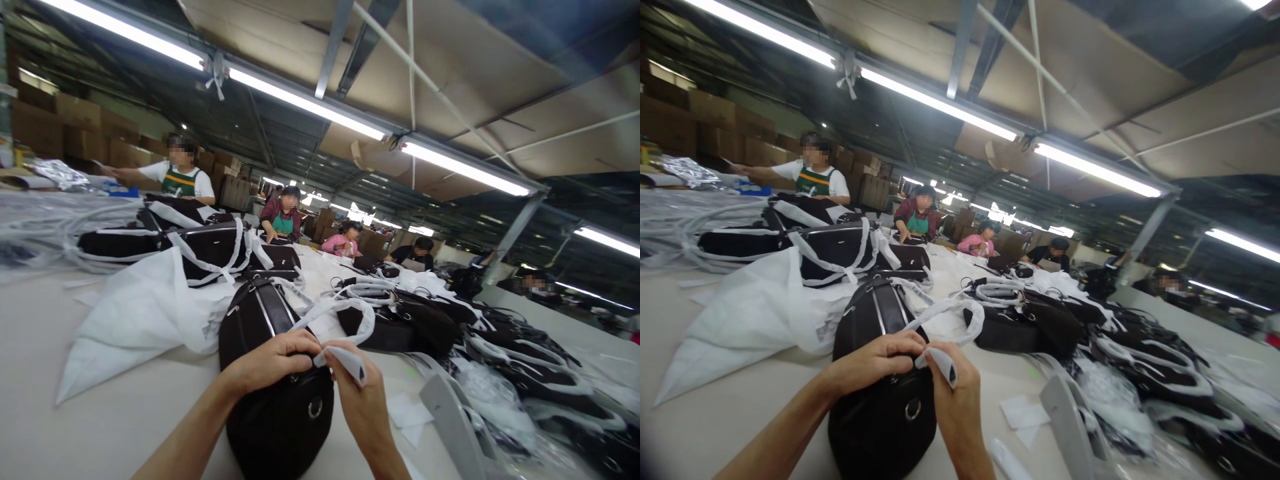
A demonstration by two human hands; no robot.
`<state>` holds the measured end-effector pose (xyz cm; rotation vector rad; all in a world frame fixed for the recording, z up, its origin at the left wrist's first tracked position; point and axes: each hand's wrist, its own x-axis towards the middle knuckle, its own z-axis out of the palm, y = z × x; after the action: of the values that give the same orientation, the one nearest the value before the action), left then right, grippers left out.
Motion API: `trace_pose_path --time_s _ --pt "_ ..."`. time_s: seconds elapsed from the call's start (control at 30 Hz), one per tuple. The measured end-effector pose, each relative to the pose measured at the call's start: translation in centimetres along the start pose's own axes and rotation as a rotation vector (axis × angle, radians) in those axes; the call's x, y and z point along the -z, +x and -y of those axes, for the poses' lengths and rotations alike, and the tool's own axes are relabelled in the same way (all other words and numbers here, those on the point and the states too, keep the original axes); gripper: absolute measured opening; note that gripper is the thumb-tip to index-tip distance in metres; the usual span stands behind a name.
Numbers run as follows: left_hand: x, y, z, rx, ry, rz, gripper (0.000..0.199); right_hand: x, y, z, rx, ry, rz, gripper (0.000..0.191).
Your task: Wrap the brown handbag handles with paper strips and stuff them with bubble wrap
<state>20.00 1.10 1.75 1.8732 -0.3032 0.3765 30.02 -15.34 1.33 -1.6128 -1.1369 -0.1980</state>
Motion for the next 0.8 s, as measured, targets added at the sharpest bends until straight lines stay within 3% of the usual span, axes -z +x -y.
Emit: trace_pose_path --time_s 0.23,0.4,0.47,0.57,0.7,0.8 --pt "-1.1 0.3 0.8 -0.034 0.001 -0.084 0.012 -0.6 -0.8 -0.6 0.042 -0.002 -0.039 0.022" --pt "-2.3 0.9 1.5 -0.07 0.015 -0.177 0.008 -0.5 -1.5 -1.3 -0.116 0.068 -0.018 0.023" --pt "-2.4 0.9 1.5 -0.07 0.017 -0.186 0.008 -0.3 -1.9 -1.4 -0.152 0.136 -0.017 0.039" --pt "-2.3 0.9 1.4 -0.06 0.019 -0.189 0.011 0.5 -2.5 -1.4 -0.087 0.165 -0.027 0.052" --pt "-2.2 0.8 1.3 -0.052 0.025 -0.196 0.011 1.6 -2.7 -1.3 0.073 0.003 -0.026 0.021" --pt "-2.3 0.7 1.1 -0.055 0.044 -0.186 0.011 1.4 -2.4 -0.9 0.197 -0.087 -0.043 0.02"
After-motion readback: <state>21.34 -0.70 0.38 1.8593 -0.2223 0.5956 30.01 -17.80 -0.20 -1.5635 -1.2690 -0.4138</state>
